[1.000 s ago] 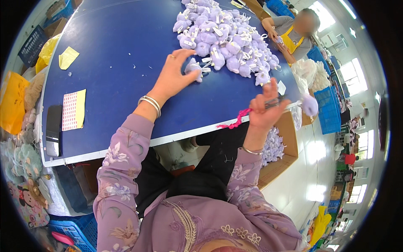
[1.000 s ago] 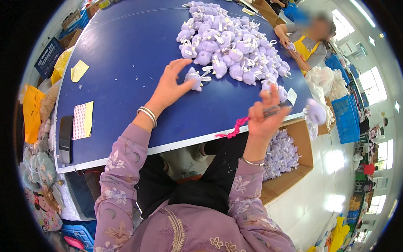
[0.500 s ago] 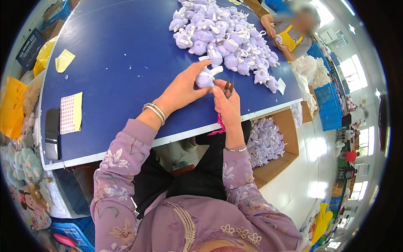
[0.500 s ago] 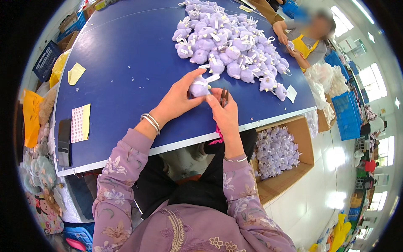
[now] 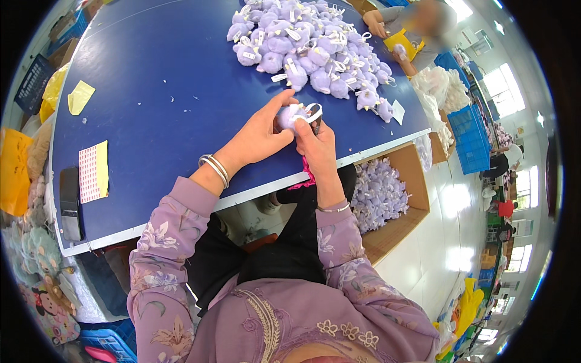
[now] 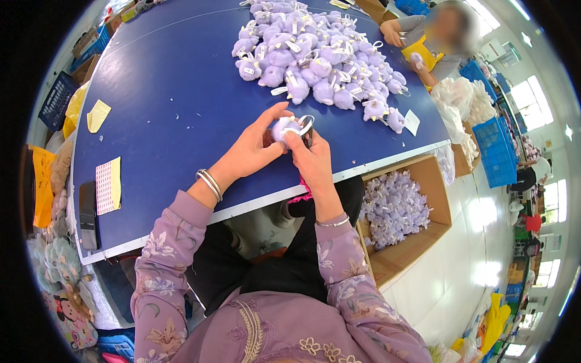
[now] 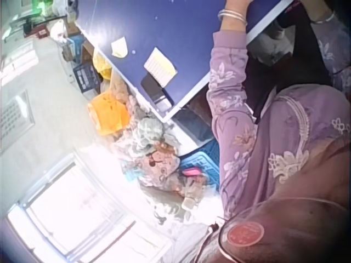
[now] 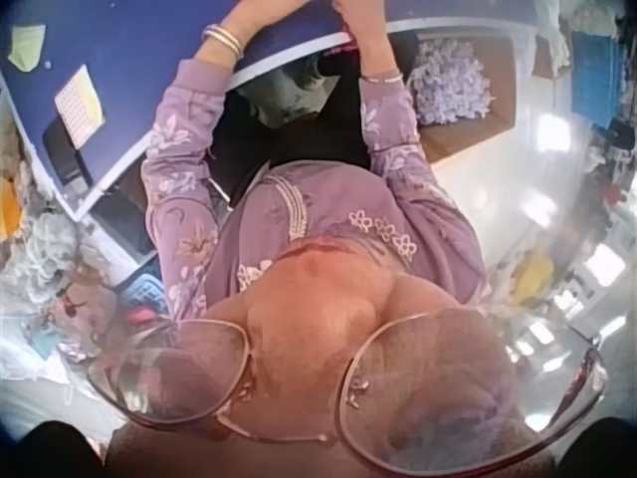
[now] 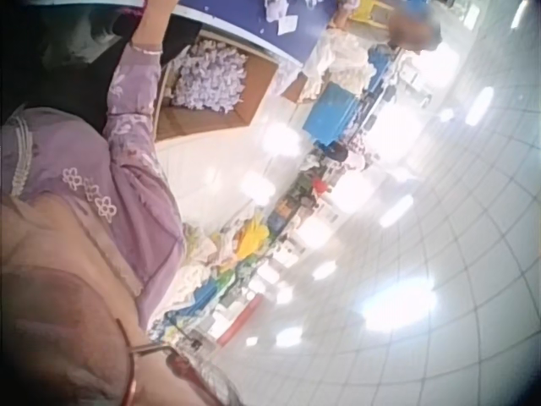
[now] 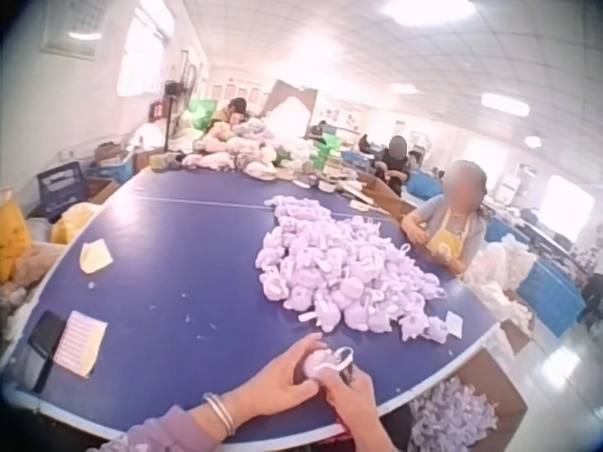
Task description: The person trims excess threads and tags from small purple plush toys using scissors. They handle each toy individually, cut the threads, and place the finished items into a cardboard box.
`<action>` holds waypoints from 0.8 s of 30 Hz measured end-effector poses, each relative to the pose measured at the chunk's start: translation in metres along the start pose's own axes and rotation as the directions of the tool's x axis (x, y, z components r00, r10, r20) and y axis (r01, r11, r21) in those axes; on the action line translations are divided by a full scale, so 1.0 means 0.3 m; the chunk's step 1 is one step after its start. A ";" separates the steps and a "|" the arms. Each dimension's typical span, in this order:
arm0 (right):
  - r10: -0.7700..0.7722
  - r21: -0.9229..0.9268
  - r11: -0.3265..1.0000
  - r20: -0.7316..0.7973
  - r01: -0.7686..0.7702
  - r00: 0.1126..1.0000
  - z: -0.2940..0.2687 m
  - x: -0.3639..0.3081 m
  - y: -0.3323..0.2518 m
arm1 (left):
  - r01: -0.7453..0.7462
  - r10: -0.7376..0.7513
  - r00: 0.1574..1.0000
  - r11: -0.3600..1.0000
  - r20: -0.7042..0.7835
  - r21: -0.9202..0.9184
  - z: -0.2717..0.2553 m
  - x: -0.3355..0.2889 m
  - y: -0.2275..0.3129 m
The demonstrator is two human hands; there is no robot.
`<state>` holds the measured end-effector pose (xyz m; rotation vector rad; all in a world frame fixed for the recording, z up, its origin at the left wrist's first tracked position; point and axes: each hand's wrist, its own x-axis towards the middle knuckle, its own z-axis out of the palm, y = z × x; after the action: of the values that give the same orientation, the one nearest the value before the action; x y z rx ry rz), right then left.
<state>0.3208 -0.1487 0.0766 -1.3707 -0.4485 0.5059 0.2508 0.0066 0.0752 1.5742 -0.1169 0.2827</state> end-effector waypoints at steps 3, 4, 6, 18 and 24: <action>-0.020 0.030 0.999 -0.035 0.021 0.999 0.009 -0.002 0.004 | 0.018 -0.019 1.000 1.000 0.017 0.022 -0.001 0.005 -0.010; -0.019 0.033 0.999 -0.053 0.020 0.998 0.007 -0.001 0.007 | 0.034 -0.035 0.999 0.999 0.032 0.035 -0.001 0.005 -0.005; -0.019 0.039 0.999 -0.077 0.022 0.997 0.004 -0.001 0.016 | 0.045 -0.045 0.998 0.999 0.043 -0.001 0.004 0.002 -0.005; -0.154 -0.013 0.988 -0.039 0.154 0.987 0.009 -0.015 0.014 | 0.144 -0.133 0.989 0.960 0.060 -0.242 -0.015 0.017 0.030; -0.242 -0.200 0.949 0.027 0.243 0.970 0.014 -0.019 0.028 | 0.126 -0.110 0.991 0.947 0.070 -0.295 -0.010 0.015 0.011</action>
<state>0.3131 -0.1476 0.0688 -1.4847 -0.6758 0.2642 0.2540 0.0098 0.0796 1.2810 -0.1004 0.1221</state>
